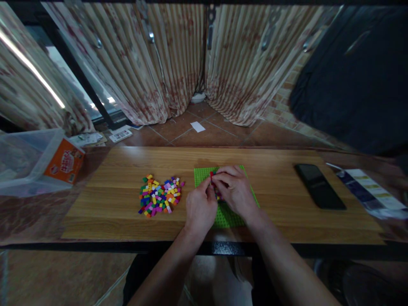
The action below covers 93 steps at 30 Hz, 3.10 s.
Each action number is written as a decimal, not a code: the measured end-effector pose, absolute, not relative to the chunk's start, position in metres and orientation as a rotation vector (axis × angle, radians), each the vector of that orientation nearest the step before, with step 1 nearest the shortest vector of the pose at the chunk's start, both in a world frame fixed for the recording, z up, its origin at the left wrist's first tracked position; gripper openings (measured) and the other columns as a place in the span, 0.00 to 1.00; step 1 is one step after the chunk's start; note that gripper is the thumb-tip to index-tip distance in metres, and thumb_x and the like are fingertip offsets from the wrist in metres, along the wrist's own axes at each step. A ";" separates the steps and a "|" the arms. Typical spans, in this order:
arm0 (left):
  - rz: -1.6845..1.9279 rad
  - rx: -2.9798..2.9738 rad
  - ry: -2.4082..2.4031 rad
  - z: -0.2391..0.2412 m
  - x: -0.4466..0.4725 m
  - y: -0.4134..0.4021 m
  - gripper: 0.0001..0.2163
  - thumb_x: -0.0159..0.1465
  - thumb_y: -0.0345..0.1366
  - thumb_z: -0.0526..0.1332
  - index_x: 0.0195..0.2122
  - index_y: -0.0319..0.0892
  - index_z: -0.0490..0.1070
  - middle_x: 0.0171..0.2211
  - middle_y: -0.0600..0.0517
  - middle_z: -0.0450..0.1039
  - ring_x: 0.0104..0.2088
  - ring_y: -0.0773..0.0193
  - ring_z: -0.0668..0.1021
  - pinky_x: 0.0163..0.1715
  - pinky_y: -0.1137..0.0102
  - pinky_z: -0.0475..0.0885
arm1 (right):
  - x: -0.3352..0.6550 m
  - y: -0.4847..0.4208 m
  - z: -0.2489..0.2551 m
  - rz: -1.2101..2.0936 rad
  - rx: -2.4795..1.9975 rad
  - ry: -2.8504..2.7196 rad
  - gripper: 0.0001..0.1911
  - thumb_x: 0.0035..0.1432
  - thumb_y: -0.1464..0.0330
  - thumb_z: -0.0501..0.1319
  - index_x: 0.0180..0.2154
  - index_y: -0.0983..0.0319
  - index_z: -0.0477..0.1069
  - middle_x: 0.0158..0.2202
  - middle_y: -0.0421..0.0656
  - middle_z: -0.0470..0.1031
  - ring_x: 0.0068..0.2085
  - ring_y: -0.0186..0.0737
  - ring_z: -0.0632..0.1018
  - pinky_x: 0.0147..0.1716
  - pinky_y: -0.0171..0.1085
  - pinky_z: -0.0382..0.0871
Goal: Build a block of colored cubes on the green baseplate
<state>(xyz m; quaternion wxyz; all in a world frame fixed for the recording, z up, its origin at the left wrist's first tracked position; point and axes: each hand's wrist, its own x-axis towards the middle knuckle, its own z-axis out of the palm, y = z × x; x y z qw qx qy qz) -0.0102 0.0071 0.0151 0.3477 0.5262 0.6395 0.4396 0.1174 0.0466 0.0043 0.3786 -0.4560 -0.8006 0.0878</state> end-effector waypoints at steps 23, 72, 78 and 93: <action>1.360 0.254 0.873 0.027 -0.025 0.024 0.14 0.64 0.44 0.58 0.38 0.37 0.74 0.30 0.50 0.75 0.27 0.70 0.74 0.31 0.75 0.68 | 0.114 0.037 0.016 0.360 -1.106 -1.750 0.08 0.63 0.68 0.60 0.38 0.57 0.78 0.36 0.43 0.79 0.40 0.41 0.77 0.42 0.42 0.71; 1.197 1.372 1.553 0.009 -0.015 0.014 0.12 0.60 0.30 0.60 0.44 0.43 0.79 0.44 0.45 0.79 0.46 0.53 0.78 0.49 0.58 0.72 | 0.115 0.044 0.005 0.206 -1.301 -1.973 0.07 0.60 0.69 0.61 0.36 0.57 0.79 0.34 0.42 0.81 0.37 0.44 0.74 0.42 0.45 0.67; 1.235 1.331 1.526 0.010 -0.014 0.013 0.13 0.59 0.29 0.61 0.43 0.43 0.79 0.43 0.45 0.79 0.45 0.54 0.78 0.49 0.58 0.71 | 0.118 0.042 0.008 0.307 -1.343 -1.844 0.08 0.59 0.70 0.60 0.37 0.57 0.79 0.34 0.44 0.81 0.38 0.45 0.77 0.42 0.47 0.70; 1.195 1.371 1.563 0.009 -0.013 0.012 0.14 0.60 0.29 0.60 0.45 0.41 0.78 0.46 0.43 0.78 0.48 0.54 0.78 0.52 0.58 0.70 | 0.113 0.049 0.005 0.186 -1.480 -1.785 0.09 0.61 0.62 0.60 0.36 0.57 0.77 0.37 0.45 0.78 0.44 0.49 0.73 0.46 0.50 0.63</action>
